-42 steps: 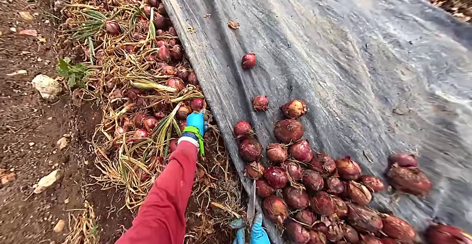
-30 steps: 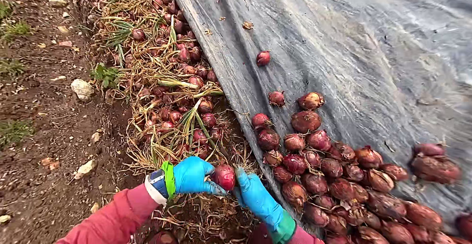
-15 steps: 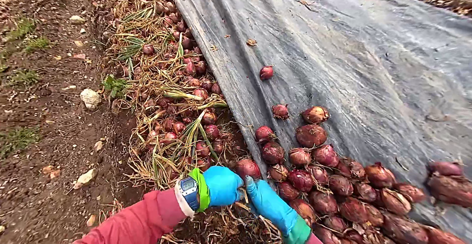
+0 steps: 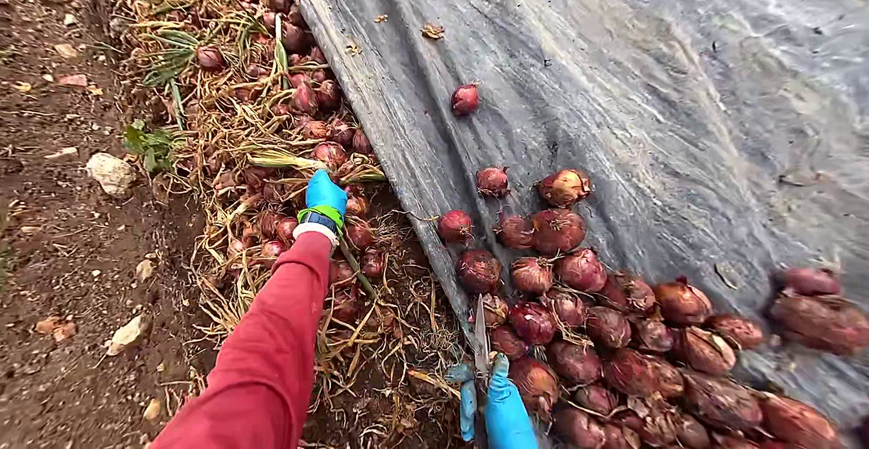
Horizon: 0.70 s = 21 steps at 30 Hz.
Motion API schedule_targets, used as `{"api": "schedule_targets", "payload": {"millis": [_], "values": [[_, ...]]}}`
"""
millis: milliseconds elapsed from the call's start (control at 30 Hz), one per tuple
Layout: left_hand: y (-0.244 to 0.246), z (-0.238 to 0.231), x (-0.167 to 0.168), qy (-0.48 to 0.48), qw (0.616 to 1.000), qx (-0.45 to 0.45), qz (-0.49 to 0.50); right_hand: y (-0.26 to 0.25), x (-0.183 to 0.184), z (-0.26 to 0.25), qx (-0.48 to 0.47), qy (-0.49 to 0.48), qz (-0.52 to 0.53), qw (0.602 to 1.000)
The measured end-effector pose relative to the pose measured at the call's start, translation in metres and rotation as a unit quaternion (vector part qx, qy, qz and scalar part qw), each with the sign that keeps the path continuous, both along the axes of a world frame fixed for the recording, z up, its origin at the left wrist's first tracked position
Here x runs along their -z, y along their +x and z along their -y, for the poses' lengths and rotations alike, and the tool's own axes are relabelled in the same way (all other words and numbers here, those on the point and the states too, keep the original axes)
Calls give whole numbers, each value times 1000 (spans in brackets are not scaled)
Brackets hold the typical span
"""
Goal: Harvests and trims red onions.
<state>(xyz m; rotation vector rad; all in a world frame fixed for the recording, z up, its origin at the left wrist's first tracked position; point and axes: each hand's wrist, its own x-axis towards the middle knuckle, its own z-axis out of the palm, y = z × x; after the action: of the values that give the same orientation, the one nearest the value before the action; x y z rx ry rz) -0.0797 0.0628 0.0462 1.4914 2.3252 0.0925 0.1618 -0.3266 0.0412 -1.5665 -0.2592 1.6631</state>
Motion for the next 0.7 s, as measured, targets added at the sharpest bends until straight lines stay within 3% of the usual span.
{"api": "schedule_targets", "payload": {"millis": [133, 267, 367, 433, 500, 600, 700], "values": [[-21, 3, 12, 25, 997, -47, 47, -20, 6, 4, -19, -21, -10, 1000], [5, -4, 15, -42, 995, 80, -47, -35, -1, 12, -54, -17, 3, 998], [-2, 3, -11, -57, 996, 66, 15, -37, -24, 12, -47, -15, 31, 998], [-31, 28, -21, -11, 990, -2, 142, -35, -23, 18, -41, -24, 22, 999], [-69, 66, -13, 2, 958, -58, 282, -35, -16, 23, -41, -32, 9, 999], [-107, 118, -11, -89, 953, -63, 283, -44, -7, 33, -40, -68, 4, 997], [-113, 153, -49, -73, 958, 27, 274, -57, 1, 28, -67, -76, -22, 995]]}}
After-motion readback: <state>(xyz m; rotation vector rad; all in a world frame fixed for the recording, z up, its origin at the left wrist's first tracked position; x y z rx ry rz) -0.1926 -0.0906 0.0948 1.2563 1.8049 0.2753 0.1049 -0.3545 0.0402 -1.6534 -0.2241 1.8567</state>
